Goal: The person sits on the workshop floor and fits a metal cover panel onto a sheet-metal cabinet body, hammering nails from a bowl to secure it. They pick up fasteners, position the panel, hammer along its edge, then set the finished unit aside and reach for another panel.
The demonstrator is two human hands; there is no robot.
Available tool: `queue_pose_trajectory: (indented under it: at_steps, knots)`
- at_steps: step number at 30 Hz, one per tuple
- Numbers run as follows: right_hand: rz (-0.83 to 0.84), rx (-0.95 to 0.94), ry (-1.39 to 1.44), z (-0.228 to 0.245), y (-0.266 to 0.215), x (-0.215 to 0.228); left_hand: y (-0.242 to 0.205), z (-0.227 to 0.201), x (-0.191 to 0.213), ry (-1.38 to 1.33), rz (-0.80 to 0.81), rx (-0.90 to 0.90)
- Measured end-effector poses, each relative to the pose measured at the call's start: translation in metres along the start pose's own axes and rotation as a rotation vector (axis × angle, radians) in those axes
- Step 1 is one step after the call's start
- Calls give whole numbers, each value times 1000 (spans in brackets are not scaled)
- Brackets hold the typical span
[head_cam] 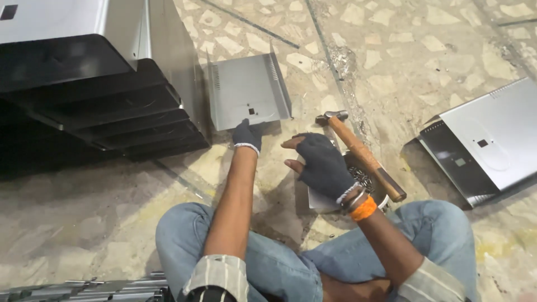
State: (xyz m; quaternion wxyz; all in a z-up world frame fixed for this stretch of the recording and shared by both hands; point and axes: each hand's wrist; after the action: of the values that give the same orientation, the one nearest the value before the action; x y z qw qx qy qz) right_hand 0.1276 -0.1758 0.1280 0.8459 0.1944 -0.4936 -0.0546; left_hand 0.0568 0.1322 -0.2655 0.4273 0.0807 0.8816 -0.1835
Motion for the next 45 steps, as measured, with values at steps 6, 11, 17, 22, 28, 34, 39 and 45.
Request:
queue_pose_trajectory:
  at_steps: [6,11,17,22,28,34,39,45]
  knots:
    - [14,-320,7,2,-2,4,-85,-40,-45,-234,-68,296]
    - [-362,-681,361,-36,-40,-19,-179,-57,-103,-140,-4,227]
    - [-262,-701,177,-74,-120,-51,-318,-75,-174,506,140,63]
    - [-64,-624,-192,-131,-179,-84,-342,-50,-134,1196,335,-257]
    - [148,-773,-208,-137,-182,-88,-360,-59,-138,1362,418,-422]
    - [62,-670,-166,-149,-188,-100,-369,-60,-137,1487,449,-514]
    - [121,-606,-188,-131,-180,-86,-389,-74,-155,1581,372,-347]
    - [122,-635,-266,-128,-179,-82,-386,-70,-152,1501,386,-429]
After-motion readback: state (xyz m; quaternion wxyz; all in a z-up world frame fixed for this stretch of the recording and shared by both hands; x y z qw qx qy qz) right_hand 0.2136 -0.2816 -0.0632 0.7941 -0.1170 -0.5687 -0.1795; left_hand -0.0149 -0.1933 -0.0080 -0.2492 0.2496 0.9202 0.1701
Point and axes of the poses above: each hand's wrist, its own y-axis towards the middle knuckle, its own x-axis out of the back of the hand, z = x × y, and after that the axes turned 7 degrees about z, right-handed
